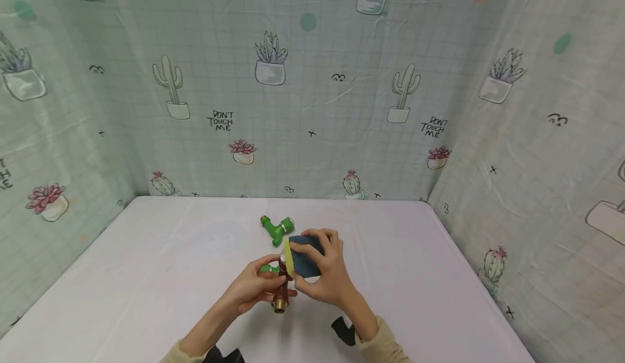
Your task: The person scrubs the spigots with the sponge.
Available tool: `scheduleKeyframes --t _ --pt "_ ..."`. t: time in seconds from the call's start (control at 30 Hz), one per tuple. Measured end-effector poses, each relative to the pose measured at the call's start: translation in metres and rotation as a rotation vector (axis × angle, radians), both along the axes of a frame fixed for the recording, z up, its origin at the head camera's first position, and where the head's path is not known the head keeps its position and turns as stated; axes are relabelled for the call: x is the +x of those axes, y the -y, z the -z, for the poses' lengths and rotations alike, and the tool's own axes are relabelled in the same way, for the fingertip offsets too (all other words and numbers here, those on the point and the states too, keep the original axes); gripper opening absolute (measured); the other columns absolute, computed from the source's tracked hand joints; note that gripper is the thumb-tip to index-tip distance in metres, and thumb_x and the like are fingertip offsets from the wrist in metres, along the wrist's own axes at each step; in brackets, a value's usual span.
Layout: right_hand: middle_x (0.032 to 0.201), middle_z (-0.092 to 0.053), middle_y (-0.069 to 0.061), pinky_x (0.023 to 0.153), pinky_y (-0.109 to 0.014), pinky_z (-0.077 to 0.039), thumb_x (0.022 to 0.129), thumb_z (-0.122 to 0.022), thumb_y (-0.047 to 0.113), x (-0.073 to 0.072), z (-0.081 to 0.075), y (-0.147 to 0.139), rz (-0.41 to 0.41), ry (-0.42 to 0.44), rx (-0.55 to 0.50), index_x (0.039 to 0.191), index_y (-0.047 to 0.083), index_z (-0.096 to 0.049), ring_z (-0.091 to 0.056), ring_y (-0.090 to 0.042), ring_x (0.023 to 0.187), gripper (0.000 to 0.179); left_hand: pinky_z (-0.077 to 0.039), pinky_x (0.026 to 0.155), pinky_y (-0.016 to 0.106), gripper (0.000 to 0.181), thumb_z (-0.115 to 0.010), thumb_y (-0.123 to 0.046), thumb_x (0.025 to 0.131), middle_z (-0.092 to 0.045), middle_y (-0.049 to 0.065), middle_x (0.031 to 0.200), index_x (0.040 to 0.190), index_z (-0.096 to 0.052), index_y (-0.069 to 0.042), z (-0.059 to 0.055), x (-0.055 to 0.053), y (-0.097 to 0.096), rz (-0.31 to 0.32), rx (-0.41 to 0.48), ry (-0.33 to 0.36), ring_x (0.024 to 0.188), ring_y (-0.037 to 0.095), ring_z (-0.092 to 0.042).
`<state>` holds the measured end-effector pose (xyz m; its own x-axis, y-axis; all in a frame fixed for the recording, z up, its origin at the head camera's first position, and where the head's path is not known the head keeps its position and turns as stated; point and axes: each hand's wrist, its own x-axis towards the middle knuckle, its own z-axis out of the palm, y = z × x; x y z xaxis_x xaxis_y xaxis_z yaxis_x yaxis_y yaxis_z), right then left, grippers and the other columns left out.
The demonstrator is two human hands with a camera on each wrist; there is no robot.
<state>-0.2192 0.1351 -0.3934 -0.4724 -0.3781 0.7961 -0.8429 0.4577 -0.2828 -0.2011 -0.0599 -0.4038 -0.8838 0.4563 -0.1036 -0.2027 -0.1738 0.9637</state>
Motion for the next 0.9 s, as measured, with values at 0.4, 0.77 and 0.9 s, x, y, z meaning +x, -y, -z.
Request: scheduleKeyframes --t 0.4,0.77,0.9 --pt "0.116 -0.05 -0.008 0.076 -0.046 -0.029 0.082 -0.048 0.045 0.01 -0.004 0.004 0.028 -0.155 0.116 0.113 0.024 -0.059 -0.034 -0.024 0.102 0.039 -0.054 0.059 0.023 0.045 -0.054 -0.002 0.086 -0.064 0.012 0.088 0.129 -0.042 0.001 0.001 0.0 -0.007 -0.174 -0.126 -0.111 0.069 0.014 -0.065" --pt "0.11 -0.054 -0.007 0.075 -0.045 -0.032 0.067 -0.062 0.022 -0.002 -0.019 0.003 0.121 -0.057 0.09 0.106 0.026 -0.063 -0.039 -0.024 0.098 0.039 -0.056 0.058 0.036 0.042 -0.051 0.009 0.081 -0.059 0.016 0.093 0.123 -0.049 0.001 -0.002 0.008 -0.013 -0.074 -0.118 -0.196 0.064 0.021 -0.066" --pt "0.11 -0.053 -0.006 0.073 -0.044 -0.032 0.069 -0.061 0.028 -0.004 -0.02 0.003 0.149 -0.065 0.128 0.106 0.028 -0.061 -0.039 -0.023 0.097 0.037 -0.056 0.058 0.039 0.042 -0.05 0.009 0.081 -0.058 0.021 0.097 0.122 -0.048 0.003 -0.003 0.008 -0.014 -0.086 -0.142 -0.213 0.065 0.025 -0.067"
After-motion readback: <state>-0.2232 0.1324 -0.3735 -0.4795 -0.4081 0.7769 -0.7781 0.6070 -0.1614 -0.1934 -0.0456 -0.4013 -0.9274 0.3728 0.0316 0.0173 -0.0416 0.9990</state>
